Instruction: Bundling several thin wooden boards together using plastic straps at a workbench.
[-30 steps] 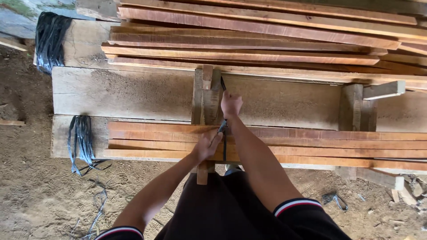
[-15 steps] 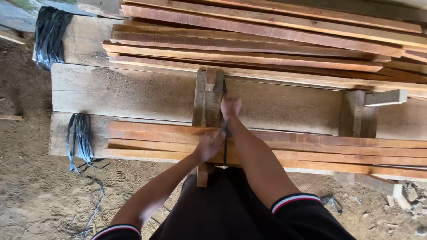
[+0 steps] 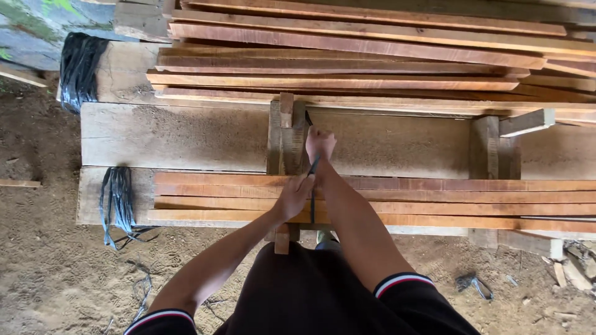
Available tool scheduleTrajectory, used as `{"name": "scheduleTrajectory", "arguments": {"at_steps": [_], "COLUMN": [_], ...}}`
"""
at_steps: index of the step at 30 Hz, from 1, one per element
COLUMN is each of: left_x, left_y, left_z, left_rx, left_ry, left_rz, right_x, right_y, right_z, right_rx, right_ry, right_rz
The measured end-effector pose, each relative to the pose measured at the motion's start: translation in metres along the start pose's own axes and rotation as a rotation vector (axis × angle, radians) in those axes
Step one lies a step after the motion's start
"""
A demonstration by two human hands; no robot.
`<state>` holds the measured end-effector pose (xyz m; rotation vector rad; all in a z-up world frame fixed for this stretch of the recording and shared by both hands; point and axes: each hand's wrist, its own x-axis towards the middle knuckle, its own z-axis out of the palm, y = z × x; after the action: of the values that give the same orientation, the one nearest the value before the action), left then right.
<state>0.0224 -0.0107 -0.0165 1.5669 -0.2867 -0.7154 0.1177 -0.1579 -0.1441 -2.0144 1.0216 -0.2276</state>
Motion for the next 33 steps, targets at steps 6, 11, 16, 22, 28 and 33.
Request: {"name": "scheduleTrajectory", "arguments": {"at_steps": [6,11,16,22,28,33], "left_x": [-0.011,0.0,0.003,-0.004,-0.001,0.028], "left_y": [-0.049,-0.031,-0.028,-0.034,0.033,0.014], "left_z": [-0.004,-0.006,-0.003,-0.006,-0.028,-0.033], "left_rx": [0.198,0.232,0.243,0.274,0.324,0.443], "left_ry": [-0.012,-0.009,-0.023,-0.033,-0.232,-0.297], "left_rz": [-0.028,0.207,0.292,0.277,0.103,0.025], "right_x": [-0.014,0.007,0.007,0.011,-0.007,-0.05], "right_y": [-0.017,0.027,0.025,0.014,-0.016,-0.013], "right_z": [-0.008,0.026,0.02,0.003,-0.069,-0.138], "right_rx": [0.116,-0.024,-0.119,0.023,0.087,0.251], "right_ry": [-0.058,-0.114,-0.152,-0.045,-0.026,-0.169], "right_rz": [0.009,0.119,0.231,0.135,-0.082,-0.04]}}
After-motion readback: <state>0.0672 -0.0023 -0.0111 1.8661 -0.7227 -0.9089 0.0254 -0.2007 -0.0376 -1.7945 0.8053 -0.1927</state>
